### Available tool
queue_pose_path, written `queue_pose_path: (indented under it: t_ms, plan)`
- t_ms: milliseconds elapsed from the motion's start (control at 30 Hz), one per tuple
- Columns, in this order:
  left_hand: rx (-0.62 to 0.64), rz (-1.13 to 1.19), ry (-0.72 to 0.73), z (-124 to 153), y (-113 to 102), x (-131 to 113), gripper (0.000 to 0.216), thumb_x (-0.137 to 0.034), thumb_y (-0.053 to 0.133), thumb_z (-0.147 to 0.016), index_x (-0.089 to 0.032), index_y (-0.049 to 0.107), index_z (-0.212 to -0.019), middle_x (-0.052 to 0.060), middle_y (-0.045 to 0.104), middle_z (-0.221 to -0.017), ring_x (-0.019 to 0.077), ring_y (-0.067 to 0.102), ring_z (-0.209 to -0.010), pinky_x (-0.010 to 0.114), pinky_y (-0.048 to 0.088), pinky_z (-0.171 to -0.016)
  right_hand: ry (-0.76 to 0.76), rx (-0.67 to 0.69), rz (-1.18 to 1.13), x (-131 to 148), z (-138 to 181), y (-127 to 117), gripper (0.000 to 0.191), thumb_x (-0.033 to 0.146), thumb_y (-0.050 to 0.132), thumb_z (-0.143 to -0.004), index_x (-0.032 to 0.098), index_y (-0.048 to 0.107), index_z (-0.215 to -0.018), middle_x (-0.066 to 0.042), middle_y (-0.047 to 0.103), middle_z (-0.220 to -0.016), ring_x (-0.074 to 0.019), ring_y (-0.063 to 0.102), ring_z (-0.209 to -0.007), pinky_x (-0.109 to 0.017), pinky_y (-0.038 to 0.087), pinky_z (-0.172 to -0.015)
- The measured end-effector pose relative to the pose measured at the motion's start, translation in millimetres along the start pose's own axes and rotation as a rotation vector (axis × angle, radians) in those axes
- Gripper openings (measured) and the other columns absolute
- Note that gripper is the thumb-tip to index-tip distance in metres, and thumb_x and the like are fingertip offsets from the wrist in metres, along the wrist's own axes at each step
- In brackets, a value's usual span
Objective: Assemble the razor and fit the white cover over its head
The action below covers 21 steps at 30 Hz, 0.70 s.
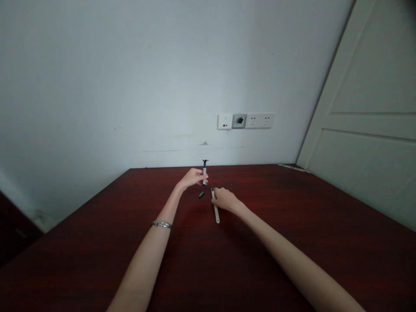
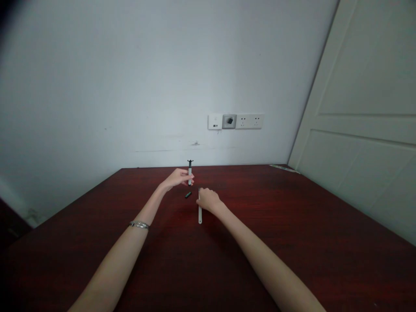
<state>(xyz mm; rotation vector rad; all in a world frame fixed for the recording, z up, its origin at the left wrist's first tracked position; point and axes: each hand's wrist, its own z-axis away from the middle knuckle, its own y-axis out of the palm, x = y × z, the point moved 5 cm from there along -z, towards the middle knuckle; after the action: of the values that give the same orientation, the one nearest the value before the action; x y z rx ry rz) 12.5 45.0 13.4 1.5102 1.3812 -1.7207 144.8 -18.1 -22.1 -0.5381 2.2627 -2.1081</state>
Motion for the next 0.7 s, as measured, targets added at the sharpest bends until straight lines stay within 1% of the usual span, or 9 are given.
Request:
queue_pose_path:
  t_ms: [100, 200, 333, 500, 600, 700]
  plan:
    - [0.002, -0.001, 0.010, -2, 1, 2, 0.032, -0.039, 0.066, -0.072, -0.008, 0.062, -0.083, 0.012, 0.068, -0.079, 0.0152, 0.064, -0.068, 0.024, 0.048, -0.059, 0.010, 0.007, 0.067, 4, 3, 5, 0.031, 0.028, 0.052, -0.075, 0.012, 0.055, -0.102, -0.019, 0.065, -0.098, -0.0325, 0.063, -0.090, -0.039, 0.046, -0.073]
    - [-0.010, 0.003, 0.026, -5, 0, 5, 0.032, -0.039, 0.065, -0.072, -0.009, 0.063, -0.083, 0.012, 0.068, -0.078, 0.0156, 0.064, -0.068, 0.023, 0.048, -0.058, -0.010, 0.000, 0.113, 8, 5, 9, 0.037, 0.029, 0.049, -0.077, 0.010, 0.052, -0.108, -0.021, 0.065, -0.097, -0.0337, 0.062, -0.091, -0.041, 0.046, -0.074]
    - [-0.026, 0.006, 0.023, -8, 0, 9, 0.033, -0.040, 0.065, -0.072, -0.009, 0.063, -0.083, 0.012, 0.068, -0.079, 0.0151, 0.064, -0.067, 0.024, 0.048, -0.058, -0.042, 0.011, 0.117, 13, 7, 12, 0.039, 0.023, 0.043, -0.081, 0.009, 0.045, -0.117, -0.022, 0.064, -0.098, -0.0329, 0.063, -0.092, -0.041, 0.045, -0.073]
    - [-0.026, 0.011, 0.026, -8, 3, 8, 0.033, -0.040, 0.065, -0.072, -0.009, 0.063, -0.087, 0.012, 0.068, -0.080, 0.0151, 0.064, -0.069, 0.024, 0.048, -0.060, -0.037, 0.013, 0.094, 13, 6, 11, 0.031, 0.019, 0.044, -0.080, 0.010, 0.045, -0.109, -0.021, 0.064, -0.098, -0.0315, 0.063, -0.091, -0.038, 0.045, -0.073]
    - [-0.022, 0.021, 0.029, -7, 4, 7, 0.032, -0.038, 0.065, -0.072, -0.010, 0.063, -0.088, 0.011, 0.068, -0.080, 0.0156, 0.064, -0.069, 0.025, 0.048, -0.061, -0.057, 0.006, 0.041, 12, 4, 11, 0.029, 0.016, 0.046, -0.078, 0.011, 0.043, -0.106, -0.021, 0.063, -0.097, -0.0306, 0.063, -0.091, -0.035, 0.044, -0.072]
    - [-0.024, 0.023, 0.058, -8, 3, 6, 0.031, -0.038, 0.064, -0.073, -0.009, 0.063, -0.085, 0.010, 0.068, -0.077, 0.0158, 0.064, -0.068, 0.026, 0.048, -0.063, -0.065, -0.006, -0.089, 10, -1, 4, 0.029, 0.015, 0.051, -0.074, 0.013, 0.043, -0.101, -0.018, 0.064, -0.092, -0.0271, 0.065, -0.081, -0.030, 0.044, -0.064]
